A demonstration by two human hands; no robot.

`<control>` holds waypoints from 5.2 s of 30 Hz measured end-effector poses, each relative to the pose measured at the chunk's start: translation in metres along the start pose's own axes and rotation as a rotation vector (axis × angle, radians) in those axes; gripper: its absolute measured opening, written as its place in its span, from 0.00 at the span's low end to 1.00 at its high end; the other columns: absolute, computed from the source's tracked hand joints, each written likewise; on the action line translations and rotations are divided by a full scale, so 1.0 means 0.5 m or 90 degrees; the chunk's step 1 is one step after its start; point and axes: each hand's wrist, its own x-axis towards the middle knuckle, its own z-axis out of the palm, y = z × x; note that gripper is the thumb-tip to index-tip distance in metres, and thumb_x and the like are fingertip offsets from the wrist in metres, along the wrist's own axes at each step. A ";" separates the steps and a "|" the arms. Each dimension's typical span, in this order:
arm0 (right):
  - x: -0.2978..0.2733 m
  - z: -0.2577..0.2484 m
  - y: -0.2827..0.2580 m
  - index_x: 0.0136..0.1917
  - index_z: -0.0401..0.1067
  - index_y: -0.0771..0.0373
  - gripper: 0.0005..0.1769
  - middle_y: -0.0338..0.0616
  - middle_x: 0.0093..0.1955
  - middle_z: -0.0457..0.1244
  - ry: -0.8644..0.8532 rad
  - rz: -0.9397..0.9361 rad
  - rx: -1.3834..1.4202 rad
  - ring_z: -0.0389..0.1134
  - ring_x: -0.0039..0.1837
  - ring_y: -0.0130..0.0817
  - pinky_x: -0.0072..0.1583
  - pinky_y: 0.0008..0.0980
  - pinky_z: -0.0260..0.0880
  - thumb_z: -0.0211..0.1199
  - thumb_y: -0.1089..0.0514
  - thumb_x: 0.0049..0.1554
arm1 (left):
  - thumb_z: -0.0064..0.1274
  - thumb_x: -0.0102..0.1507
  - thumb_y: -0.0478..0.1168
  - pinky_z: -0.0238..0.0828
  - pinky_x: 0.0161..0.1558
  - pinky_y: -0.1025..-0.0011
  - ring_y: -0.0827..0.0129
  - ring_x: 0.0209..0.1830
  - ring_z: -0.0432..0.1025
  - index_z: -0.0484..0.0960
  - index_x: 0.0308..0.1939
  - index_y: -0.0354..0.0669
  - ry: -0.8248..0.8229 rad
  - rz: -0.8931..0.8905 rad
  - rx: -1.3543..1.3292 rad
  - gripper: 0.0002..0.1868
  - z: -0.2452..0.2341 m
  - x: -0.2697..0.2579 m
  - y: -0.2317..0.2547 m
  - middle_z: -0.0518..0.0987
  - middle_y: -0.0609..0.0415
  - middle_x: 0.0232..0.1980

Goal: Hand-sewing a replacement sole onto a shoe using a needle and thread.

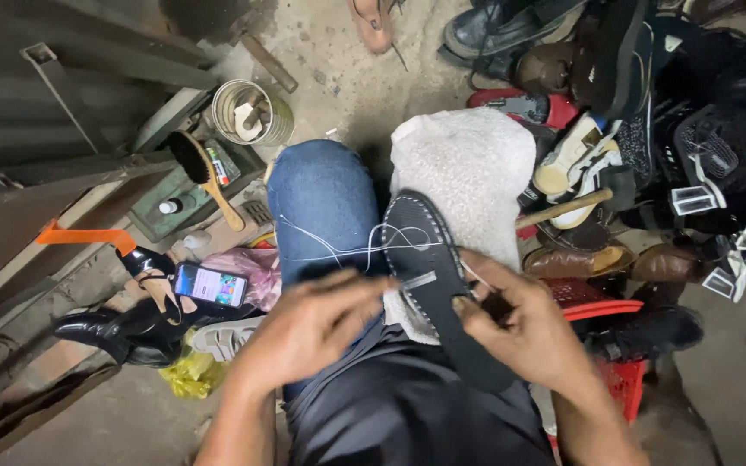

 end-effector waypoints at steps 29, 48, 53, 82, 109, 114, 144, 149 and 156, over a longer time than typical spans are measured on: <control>-0.025 -0.039 0.000 0.71 0.73 0.54 0.30 0.32 0.39 0.61 0.012 0.009 -0.035 0.58 0.35 0.21 0.31 0.24 0.56 0.65 0.54 0.54 | 0.48 0.68 0.40 0.70 0.26 0.59 0.63 0.37 0.75 0.72 0.71 0.58 0.058 0.031 0.248 0.25 0.045 0.016 0.042 0.72 0.60 0.49; -0.013 0.046 -0.023 0.69 0.68 0.63 0.31 0.55 0.68 0.66 0.121 -0.162 -0.248 0.71 0.64 0.50 0.67 0.43 0.67 0.61 0.50 0.55 | 0.47 0.66 0.40 0.74 0.24 0.61 0.64 0.34 0.77 0.74 0.70 0.61 0.061 0.021 0.316 0.26 0.016 0.001 0.007 0.76 0.60 0.51; -0.005 0.094 -0.034 0.69 0.64 0.69 0.29 0.53 0.60 0.69 0.115 -0.282 -0.276 0.71 0.59 0.50 0.57 0.46 0.71 0.58 0.52 0.59 | 0.43 0.68 0.43 0.68 0.18 0.69 0.70 0.20 0.69 0.74 0.71 0.67 0.034 -0.008 0.317 0.25 -0.010 -0.022 -0.033 0.73 0.64 0.48; 0.009 -0.034 -0.020 0.47 0.78 0.55 0.07 0.45 0.64 0.68 0.145 -0.219 -0.044 0.69 0.66 0.39 0.67 0.43 0.69 0.59 0.56 0.60 | 0.52 0.60 0.30 0.75 0.43 0.59 0.57 0.36 0.75 0.78 0.66 0.52 0.064 0.145 0.369 0.29 0.014 0.014 -0.064 0.79 0.57 0.43; 0.057 0.050 -0.060 0.53 0.75 0.60 0.07 0.49 0.37 0.73 0.078 -0.319 -0.216 0.76 0.38 0.46 0.39 0.41 0.76 0.61 0.62 0.61 | 0.45 0.72 0.45 0.73 0.31 0.61 0.54 0.29 0.73 0.81 0.36 0.48 0.233 0.170 0.328 0.14 0.023 0.044 -0.030 0.72 0.51 0.25; 0.040 0.039 -0.062 0.66 0.72 0.61 0.23 0.47 0.45 0.75 0.082 -0.345 -0.177 0.77 0.42 0.47 0.39 0.42 0.76 0.64 0.64 0.57 | 0.51 0.69 0.56 0.73 0.28 0.63 0.57 0.27 0.75 0.78 0.30 0.51 0.248 0.098 0.402 0.18 0.057 0.028 -0.086 0.73 0.53 0.24; 0.014 0.098 -0.053 0.81 0.45 0.59 0.53 0.45 0.79 0.55 0.007 -0.146 -0.232 0.68 0.67 0.44 0.60 0.51 0.68 0.67 0.41 0.52 | 0.50 0.67 0.46 0.75 0.34 0.71 0.80 0.42 0.75 0.83 0.47 0.52 0.117 -0.267 -0.147 0.09 0.078 -0.020 -0.033 0.85 0.68 0.44; 0.016 0.093 -0.046 0.82 0.48 0.55 0.54 0.33 0.37 0.60 -0.006 -0.132 -0.231 0.65 0.34 0.33 0.46 0.41 0.71 0.70 0.45 0.50 | 0.51 0.70 0.40 0.57 0.29 0.72 0.76 0.26 0.59 0.70 0.30 0.46 0.164 -0.099 -0.051 0.14 0.065 -0.048 -0.015 0.64 0.62 0.26; 0.013 0.083 -0.055 0.77 0.57 0.51 0.45 0.36 0.29 0.61 -0.017 -0.067 -0.207 0.64 0.30 0.35 0.40 0.39 0.68 0.69 0.45 0.51 | 0.59 0.68 0.45 0.60 0.20 0.68 0.69 0.30 0.73 0.81 0.37 0.48 0.412 0.021 0.479 0.09 0.083 0.013 -0.039 0.75 0.61 0.34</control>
